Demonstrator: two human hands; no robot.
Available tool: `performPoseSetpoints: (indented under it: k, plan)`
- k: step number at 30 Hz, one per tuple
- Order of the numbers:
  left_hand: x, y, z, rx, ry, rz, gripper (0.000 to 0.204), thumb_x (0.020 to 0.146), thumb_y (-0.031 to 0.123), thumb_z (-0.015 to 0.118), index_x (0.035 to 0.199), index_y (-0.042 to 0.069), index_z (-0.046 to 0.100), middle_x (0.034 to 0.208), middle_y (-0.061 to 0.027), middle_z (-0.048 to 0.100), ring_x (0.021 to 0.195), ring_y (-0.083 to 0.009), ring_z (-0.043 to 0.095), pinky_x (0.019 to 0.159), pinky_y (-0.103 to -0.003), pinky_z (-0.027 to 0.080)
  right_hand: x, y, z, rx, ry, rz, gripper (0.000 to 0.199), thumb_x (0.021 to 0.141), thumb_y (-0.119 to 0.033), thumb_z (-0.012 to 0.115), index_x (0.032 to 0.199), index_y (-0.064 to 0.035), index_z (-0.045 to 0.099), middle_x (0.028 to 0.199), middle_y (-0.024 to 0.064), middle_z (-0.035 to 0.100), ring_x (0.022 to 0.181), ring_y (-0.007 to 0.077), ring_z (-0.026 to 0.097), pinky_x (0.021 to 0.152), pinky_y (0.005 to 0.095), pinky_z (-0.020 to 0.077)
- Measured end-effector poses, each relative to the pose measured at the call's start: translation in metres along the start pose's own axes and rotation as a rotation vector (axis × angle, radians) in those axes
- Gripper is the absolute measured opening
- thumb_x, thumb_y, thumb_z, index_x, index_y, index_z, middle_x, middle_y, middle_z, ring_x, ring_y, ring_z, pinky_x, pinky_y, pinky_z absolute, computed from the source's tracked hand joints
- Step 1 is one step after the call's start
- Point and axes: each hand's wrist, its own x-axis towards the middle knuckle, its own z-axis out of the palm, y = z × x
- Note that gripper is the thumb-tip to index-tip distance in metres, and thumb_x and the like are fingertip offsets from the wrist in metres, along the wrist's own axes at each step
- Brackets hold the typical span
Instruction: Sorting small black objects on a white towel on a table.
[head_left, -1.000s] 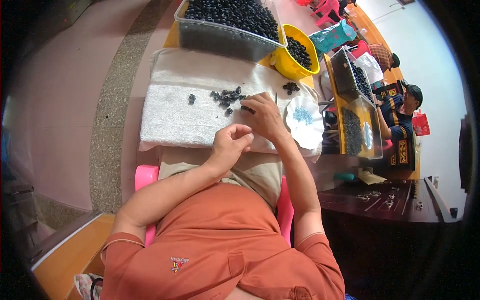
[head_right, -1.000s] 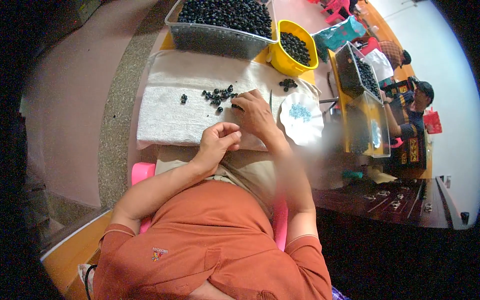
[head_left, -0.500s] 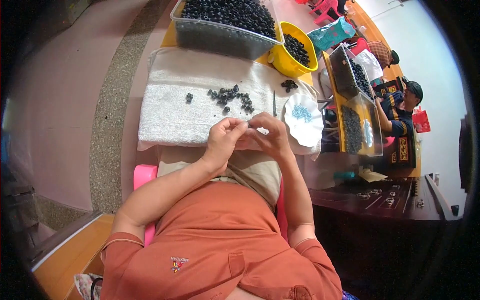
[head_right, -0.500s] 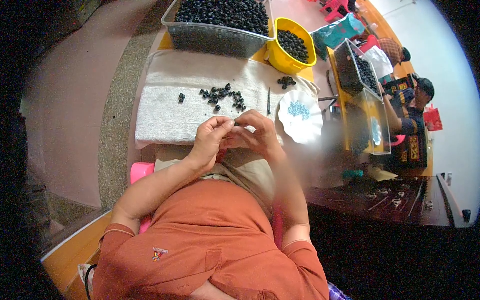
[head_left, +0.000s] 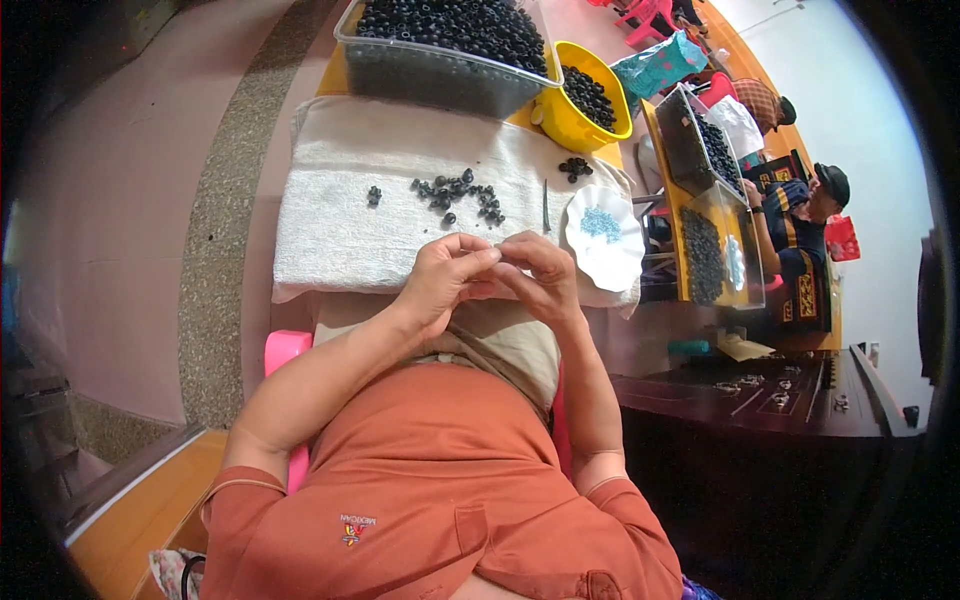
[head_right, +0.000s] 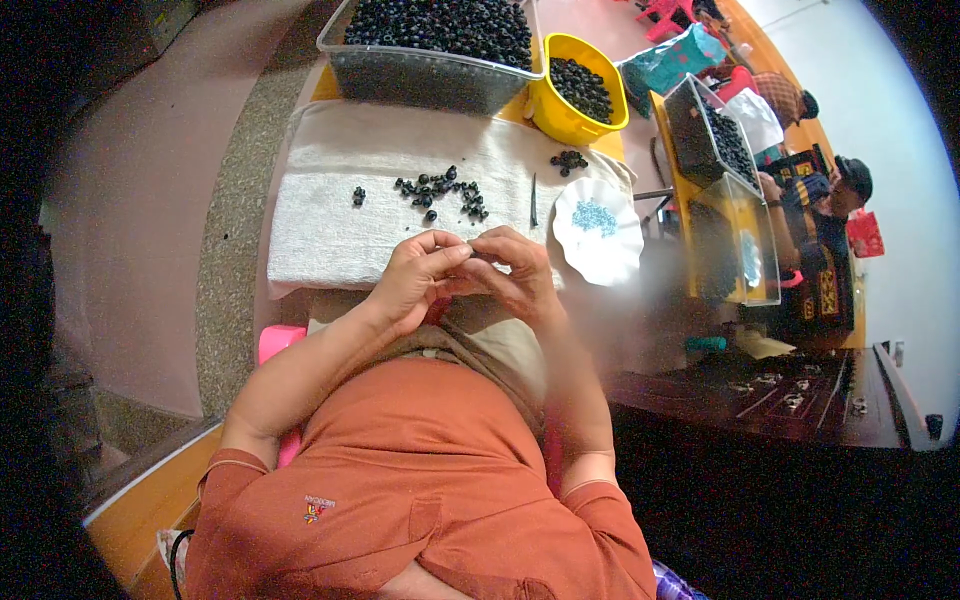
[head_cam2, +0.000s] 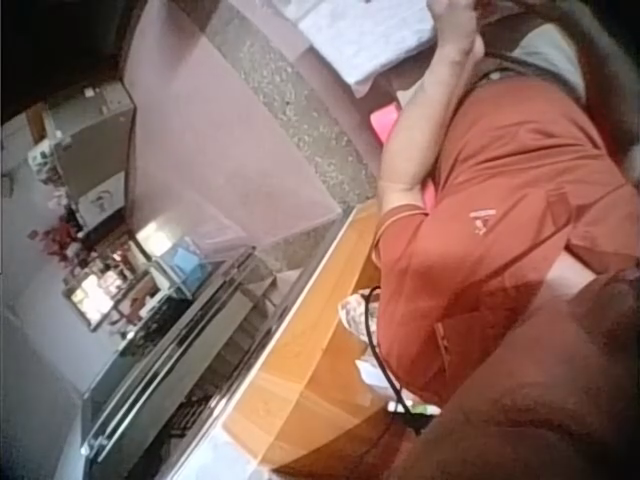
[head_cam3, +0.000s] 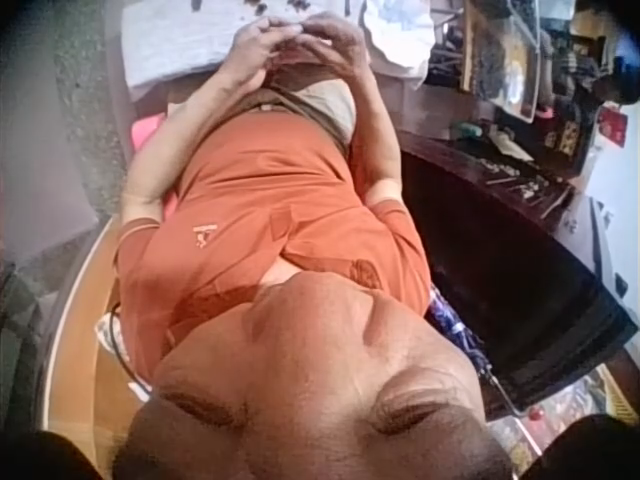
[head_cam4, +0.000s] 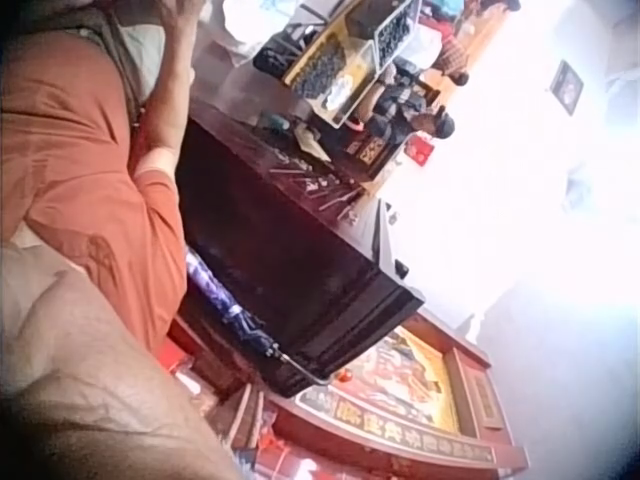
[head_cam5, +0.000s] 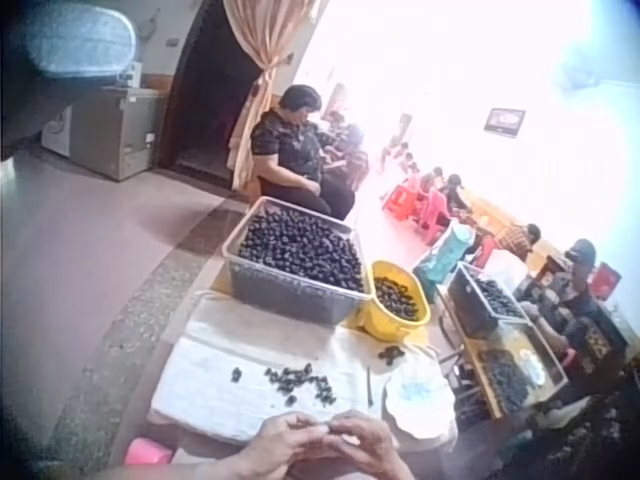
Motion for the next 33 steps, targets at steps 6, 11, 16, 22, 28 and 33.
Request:
performPoseSetpoints:
  k: [6, 11, 16, 22, 28, 33]
  plan:
    - [0.002, -0.003, -0.001, 0.029, -0.048, 0.08, 0.008, 0.094, 0.013, 0.062, 0.098, 0.006, 0.06, 0.09, -0.0029, 0.064, 0.082, -0.0107, 0.064, 0.073, -0.029, 0.056, -0.003, 0.005, 0.003, 0.132, 0.036, 0.025, 0.02, 0.081, 0.001, 0.073, 0.101, 0.0013, 0.068, 0.093, 0.0107, 0.066, 0.083, 0.0156, 0.064, 0.071, 0.0265, 0.0523]
    - [0.003, -0.004, -0.001, 0.049, -0.06, 0.089, 0.01, 0.094, 0.012, 0.062, 0.1, 0.005, 0.059, 0.091, -0.0041, 0.064, 0.083, -0.0111, 0.064, 0.073, -0.028, 0.057, -0.008, 0.01, 0.006, 0.159, 0.08, 0.051, 0.021, 0.08, 0.002, 0.073, 0.1, 0.0011, 0.068, 0.094, 0.0093, 0.065, 0.083, 0.0139, 0.062, 0.071, 0.025, 0.0508]
    - [0.006, -0.007, -0.005, 0.043, -0.038, 0.088, 0.013, 0.092, 0.009, 0.064, 0.102, 0.004, 0.058, 0.094, -0.0059, 0.064, 0.085, -0.0127, 0.065, 0.075, -0.028, 0.057, -0.008, 0.009, 0.009, 0.139, 0.078, 0.069, 0.021, 0.079, 0.002, 0.074, 0.099, 0.0007, 0.068, 0.093, 0.0082, 0.064, 0.083, 0.0133, 0.061, 0.071, 0.0247, 0.0503]
    - [0.004, -0.006, -0.002, 0.046, -0.035, 0.083, 0.015, 0.091, 0.01, 0.066, 0.101, 0.003, 0.058, 0.092, -0.0052, 0.063, 0.082, -0.0118, 0.063, 0.073, -0.026, 0.056, -0.014, 0.018, 0.017, 0.114, 0.142, -0.005, 0.021, 0.079, 0.002, 0.074, 0.098, 0.0008, 0.067, 0.093, 0.0092, 0.064, 0.081, 0.0144, 0.061, 0.069, 0.0254, 0.0509]
    - [0.003, -0.003, -0.001, 0.074, -0.026, 0.085, 0.014, 0.091, 0.012, 0.067, 0.099, 0.004, 0.058, 0.091, -0.0048, 0.062, 0.079, -0.0103, 0.062, 0.069, -0.025, 0.054, -0.016, 0.018, 0.019, -0.04, 0.163, -0.088, 0.023, 0.077, 0.004, 0.074, 0.099, 0.001, 0.066, 0.093, 0.0108, 0.064, 0.078, 0.0154, 0.062, 0.068, 0.0262, 0.0517]
    - [0.004, -0.006, -0.003, 0.081, -0.034, 0.073, 0.014, 0.091, 0.013, 0.066, 0.098, 0.004, 0.057, 0.09, -0.0045, 0.062, 0.079, -0.0097, 0.061, 0.067, -0.024, 0.053, -0.019, 0.017, 0.021, 0.09, 0.148, 0.011, 0.027, 0.077, 0.005, 0.075, 0.102, 0.0025, 0.065, 0.096, 0.0108, 0.064, 0.086, 0.015, 0.063, 0.075, 0.0255, 0.0528]
